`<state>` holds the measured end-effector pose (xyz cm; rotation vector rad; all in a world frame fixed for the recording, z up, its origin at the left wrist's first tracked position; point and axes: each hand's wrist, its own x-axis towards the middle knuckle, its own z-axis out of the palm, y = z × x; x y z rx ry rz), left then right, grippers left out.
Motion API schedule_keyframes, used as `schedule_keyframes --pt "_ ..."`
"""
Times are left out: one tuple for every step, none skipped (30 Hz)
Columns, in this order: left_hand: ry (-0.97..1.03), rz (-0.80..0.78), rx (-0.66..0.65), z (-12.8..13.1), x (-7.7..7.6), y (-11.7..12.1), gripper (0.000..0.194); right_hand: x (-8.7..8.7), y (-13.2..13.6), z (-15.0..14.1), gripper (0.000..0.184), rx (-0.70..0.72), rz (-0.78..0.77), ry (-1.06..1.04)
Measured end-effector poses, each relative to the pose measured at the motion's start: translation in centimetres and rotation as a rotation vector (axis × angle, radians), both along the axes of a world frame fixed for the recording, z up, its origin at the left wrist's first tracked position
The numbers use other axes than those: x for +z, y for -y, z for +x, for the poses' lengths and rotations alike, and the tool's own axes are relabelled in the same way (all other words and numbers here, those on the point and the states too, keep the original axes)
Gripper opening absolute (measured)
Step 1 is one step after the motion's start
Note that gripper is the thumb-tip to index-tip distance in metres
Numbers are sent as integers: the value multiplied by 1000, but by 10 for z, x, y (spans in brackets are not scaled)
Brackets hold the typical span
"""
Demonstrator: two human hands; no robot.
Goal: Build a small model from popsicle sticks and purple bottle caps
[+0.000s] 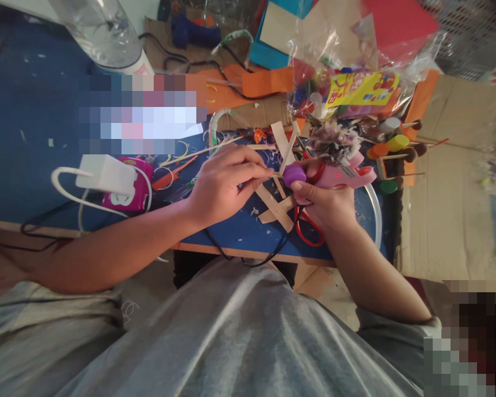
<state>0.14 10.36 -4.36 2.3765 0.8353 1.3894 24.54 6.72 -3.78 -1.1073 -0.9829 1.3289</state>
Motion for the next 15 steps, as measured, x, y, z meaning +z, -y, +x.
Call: schedule_keyframes --pt "0 -1 -3 0 0 0 8 1 0 0 62 -2 3 7" --pt "-3 -5 -3 0 -1 0 8 1 0 0 63 -1 5 13" --pt "-10 -13 2 -1 -1 0 8 2 0 -1 64 8 5 21" --pt "-18 -22 9 -1 -1 -1 8 3 -1 -1 65 20 6 28" --pt "-24 -26 16 -1 -1 -1 8 4 -1 -1 65 30 11 34" --pt "-27 -26 20 -1 -1 -1 8 5 -1 -1 65 37 18 35" --pt "-26 -22 22 -1 -1 -1 8 5 -1 0 65 40 28 33" --pt "-21 -15 20 0 -1 -1 8 5 -1 0 66 39 39 30" --pt "-14 -9 17 0 0 -1 8 5 -1 1 66 36 48 29" --pt "-6 -3 14 0 0 -1 8 5 -1 1 66 35 56 32" --pt "1 -1 12 0 1 -2 8 4 -1 1 66 34 60 39" --pt "6 -2 10 0 1 -2 8 4 -1 2 66 29 64 49" --pt "8 -6 10 0 2 -2 8 3 -1 2 67 20 69 59" --pt "10 -11 9 0 2 -2 8 2 -1 2 68 8 74 67" --pt "13 -16 8 0 2 -2 7 2 -1 2 69 -3 80 72"
